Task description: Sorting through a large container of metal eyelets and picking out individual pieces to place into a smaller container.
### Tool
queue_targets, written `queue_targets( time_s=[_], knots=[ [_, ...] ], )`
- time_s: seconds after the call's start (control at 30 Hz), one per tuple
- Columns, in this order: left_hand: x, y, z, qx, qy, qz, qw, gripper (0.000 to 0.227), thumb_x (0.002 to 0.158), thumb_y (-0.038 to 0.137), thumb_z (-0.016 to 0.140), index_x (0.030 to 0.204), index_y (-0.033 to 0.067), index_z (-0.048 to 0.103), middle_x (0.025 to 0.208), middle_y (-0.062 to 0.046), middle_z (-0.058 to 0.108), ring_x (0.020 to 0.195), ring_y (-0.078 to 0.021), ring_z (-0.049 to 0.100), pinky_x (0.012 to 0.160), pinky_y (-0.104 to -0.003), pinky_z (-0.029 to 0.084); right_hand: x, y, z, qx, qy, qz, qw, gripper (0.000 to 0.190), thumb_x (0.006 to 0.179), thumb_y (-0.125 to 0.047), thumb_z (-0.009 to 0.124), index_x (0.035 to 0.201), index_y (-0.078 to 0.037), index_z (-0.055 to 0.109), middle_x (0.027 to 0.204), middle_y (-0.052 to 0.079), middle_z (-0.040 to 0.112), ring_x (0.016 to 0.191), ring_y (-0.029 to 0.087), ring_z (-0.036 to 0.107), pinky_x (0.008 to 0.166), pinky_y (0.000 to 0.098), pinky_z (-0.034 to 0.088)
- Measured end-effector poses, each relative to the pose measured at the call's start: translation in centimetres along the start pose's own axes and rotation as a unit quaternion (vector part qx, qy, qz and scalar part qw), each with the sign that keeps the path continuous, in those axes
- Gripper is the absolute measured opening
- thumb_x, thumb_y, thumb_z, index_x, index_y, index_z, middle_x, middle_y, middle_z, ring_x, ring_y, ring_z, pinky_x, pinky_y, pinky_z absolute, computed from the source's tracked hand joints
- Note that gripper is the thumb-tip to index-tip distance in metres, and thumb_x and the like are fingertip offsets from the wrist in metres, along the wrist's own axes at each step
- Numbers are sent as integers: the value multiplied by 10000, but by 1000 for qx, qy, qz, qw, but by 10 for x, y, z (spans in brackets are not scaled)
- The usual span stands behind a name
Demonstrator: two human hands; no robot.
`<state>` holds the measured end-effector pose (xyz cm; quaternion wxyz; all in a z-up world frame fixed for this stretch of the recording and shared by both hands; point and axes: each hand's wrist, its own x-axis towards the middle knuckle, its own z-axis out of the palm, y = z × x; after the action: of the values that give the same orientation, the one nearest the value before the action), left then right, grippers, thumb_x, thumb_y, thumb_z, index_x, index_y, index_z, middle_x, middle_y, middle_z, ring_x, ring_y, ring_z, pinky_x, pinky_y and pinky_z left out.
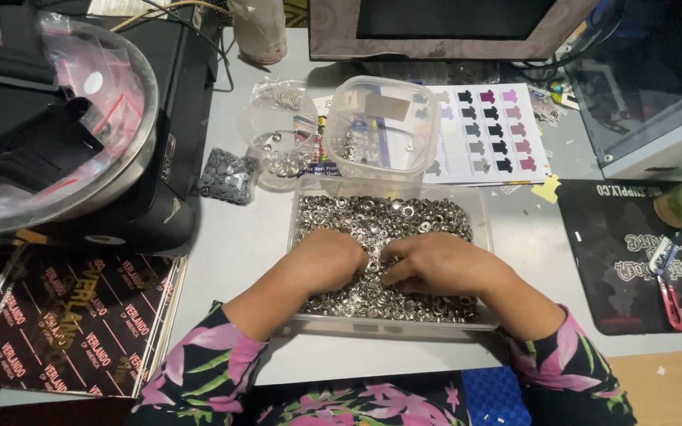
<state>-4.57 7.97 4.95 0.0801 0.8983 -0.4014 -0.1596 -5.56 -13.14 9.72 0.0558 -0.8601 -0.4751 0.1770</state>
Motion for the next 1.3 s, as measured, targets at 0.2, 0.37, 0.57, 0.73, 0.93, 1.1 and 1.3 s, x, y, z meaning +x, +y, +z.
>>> queue_targets(
  time_s=[0.2, 0.37, 0.57, 0.73, 0.93, 1.1, 1.3],
  knots=[
    [8, -8, 20, 28, 39, 18, 999, 200, 848, -22, 640, 843, 84, 810, 737, -135, 748, 757, -338, 743, 664, -448, 607, 2, 35, 30, -51, 62, 65, 995, 225, 790, -177, 779, 1001, -249, 808, 1040, -9, 731, 914, 204, 724, 754, 342, 598],
    [6, -8, 25, 40, 37, 16, 998, 218, 856, -29, 618, 843, 71, 812, 750, -152, 755, 773, -354, 748, 671, -464, 610, 2, 50, 41, -66, 113, 162, 978, 178, 842, -201, 718, 990, -268, 790, 1041, -39, 714, 914, 196, 719, 740, 334, 588],
    [6, -4, 19, 43, 26, 16, 999, 195, 838, -25, 624, 827, 51, 804, 741, -160, 752, 757, -355, 747, 662, -465, 610, 2, 30, 20, -57, 115, 140, 982, 162, 852, -189, 711, 962, -282, 785, 1010, -65, 713, 924, 156, 707, 745, 275, 571],
    [6, -3, 15, 39, 5, 2, 999, 115, 816, 22, 674, 839, 8, 786, 760, -177, 749, 771, -360, 744, 660, -476, 608, 0, 19, 23, -28, 81, 29, 996, 168, 815, -138, 760, 936, -244, 808, 922, -50, 718, 844, 132, 700, 708, 241, 582],
    [7, -5, 11, 1, -26, -20, 999, 132, 804, 31, 675, 866, -23, 778, 780, -187, 748, 797, -380, 745, 687, -493, 609, -2, 26, 18, -70, 53, 70, 994, 141, 802, -162, 776, 905, -249, 815, 862, -45, 702, 802, 130, 691, 693, 238, 595],
    [-5, 6, -26, -77, -38, -23, 996, 197, 839, 69, 667, 987, 21, 789, 863, -163, 763, 858, -336, 740, 796, -441, 592, -1, 38, 30, -66, 67, 113, 989, 68, 806, -241, 757, 850, -267, 803, 879, -56, 649, 808, 201, 700, 683, 361, 595],
    [-7, 7, -48, -184, 91, 2, 979, 177, 863, 34, 660, 992, -19, 768, 936, -231, 766, 955, -437, 720, 885, -519, 571, -1, 38, 31, -67, 64, 113, 989, 82, 818, -265, 741, 866, -228, 797, 878, -5, 660, 786, 263, 696, 685, 407, 586]
  ],
)
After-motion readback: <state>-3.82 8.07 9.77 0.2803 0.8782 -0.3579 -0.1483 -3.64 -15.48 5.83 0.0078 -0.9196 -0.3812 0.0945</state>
